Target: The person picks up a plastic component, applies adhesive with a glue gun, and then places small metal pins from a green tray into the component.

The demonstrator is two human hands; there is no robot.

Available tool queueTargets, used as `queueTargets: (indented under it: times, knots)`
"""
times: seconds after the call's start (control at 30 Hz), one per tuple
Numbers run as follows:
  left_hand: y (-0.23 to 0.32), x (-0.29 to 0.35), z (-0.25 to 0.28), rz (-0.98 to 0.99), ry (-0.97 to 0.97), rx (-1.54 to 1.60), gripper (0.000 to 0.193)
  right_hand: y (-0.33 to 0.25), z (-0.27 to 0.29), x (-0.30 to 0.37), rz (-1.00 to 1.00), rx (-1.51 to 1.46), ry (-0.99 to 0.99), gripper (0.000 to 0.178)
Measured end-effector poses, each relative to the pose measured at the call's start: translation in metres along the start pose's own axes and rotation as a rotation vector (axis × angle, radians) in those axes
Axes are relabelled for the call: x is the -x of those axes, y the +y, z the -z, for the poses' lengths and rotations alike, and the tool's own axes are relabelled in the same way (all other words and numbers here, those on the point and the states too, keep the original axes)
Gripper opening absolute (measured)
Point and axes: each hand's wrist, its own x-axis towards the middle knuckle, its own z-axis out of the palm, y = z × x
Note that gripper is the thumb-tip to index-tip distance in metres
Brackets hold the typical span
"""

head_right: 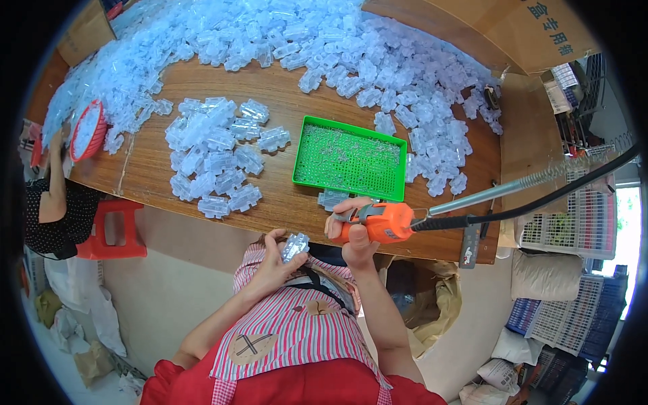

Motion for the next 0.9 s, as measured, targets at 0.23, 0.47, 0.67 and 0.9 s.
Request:
queueTargets:
  times: [0.23, 0.47, 0.67, 0.9]
  knots:
    - [-0.010, 0.000, -0.007, 0.240, -0.133, 0.669, 0.039, 0.004, -0.001, 0.010, -0.054, 0.113, 0.014, 0.065]
    - [-0.006, -0.006, -0.009, 0.258, -0.062, 0.568, 0.033, 0.012, -0.006, 0.012, -0.070, 0.085, -0.018, 0.066]
    - [-0.012, -0.004, -0.011, 0.327, -0.044, 0.566, 0.032, 0.028, -0.005, 0.016, -0.091, -0.019, -0.051, 0.066]
    - [-0.017, -0.007, -0.013, 0.286, -0.047, 0.607, 0.033, 0.039, -0.005, 0.018, -0.097, -0.036, -0.091, 0.061]
